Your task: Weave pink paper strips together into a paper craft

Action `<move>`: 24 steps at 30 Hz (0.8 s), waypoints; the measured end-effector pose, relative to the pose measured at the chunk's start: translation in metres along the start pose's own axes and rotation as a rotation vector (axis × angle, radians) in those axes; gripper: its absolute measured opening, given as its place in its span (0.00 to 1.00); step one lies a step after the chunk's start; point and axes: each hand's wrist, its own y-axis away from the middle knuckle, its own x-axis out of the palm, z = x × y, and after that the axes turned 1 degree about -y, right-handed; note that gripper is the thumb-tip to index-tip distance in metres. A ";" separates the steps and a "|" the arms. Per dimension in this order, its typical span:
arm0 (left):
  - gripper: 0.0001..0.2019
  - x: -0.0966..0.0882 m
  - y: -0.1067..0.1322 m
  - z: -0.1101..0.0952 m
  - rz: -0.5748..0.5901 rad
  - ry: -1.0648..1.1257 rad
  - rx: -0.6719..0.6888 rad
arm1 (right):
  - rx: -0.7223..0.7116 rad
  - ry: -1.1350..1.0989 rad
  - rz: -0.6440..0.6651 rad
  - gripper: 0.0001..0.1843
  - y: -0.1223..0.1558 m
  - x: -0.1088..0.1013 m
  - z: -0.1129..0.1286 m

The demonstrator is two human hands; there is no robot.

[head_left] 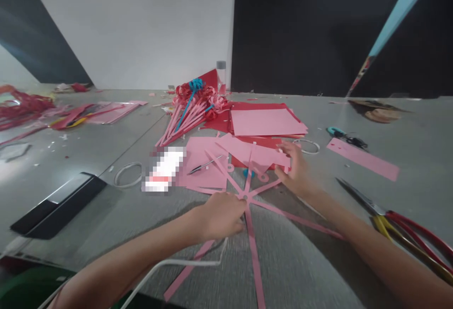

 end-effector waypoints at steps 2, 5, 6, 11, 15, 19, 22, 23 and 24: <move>0.04 -0.003 0.002 -0.001 0.030 -0.017 -0.017 | -0.026 0.069 -0.035 0.31 -0.002 -0.003 0.004; 0.07 -0.008 0.009 -0.004 0.000 0.021 -0.060 | -0.028 0.176 -0.004 0.31 -0.008 -0.009 0.009; 0.09 -0.009 0.014 -0.004 -0.035 0.062 -0.081 | -0.019 0.209 0.029 0.31 -0.010 -0.011 0.010; 0.11 -0.010 0.052 0.012 -0.290 0.307 -0.240 | 0.009 0.306 0.024 0.30 -0.030 -0.008 0.016; 0.14 0.010 0.093 0.045 -0.501 0.375 -0.402 | -0.057 0.136 0.060 0.29 -0.050 0.016 0.043; 0.15 0.036 0.125 0.076 -0.576 0.313 -0.566 | -0.076 -0.004 0.242 0.30 -0.069 0.057 0.080; 0.15 0.045 0.139 0.086 -0.630 0.250 -0.729 | -0.084 -0.100 0.333 0.30 -0.083 0.093 0.097; 0.14 0.046 0.143 0.087 -0.642 0.245 -0.774 | -0.081 -0.147 0.352 0.31 -0.088 0.107 0.100; 0.13 0.047 0.146 0.088 -0.645 0.242 -0.807 | -0.072 -0.207 0.378 0.31 -0.092 0.120 0.101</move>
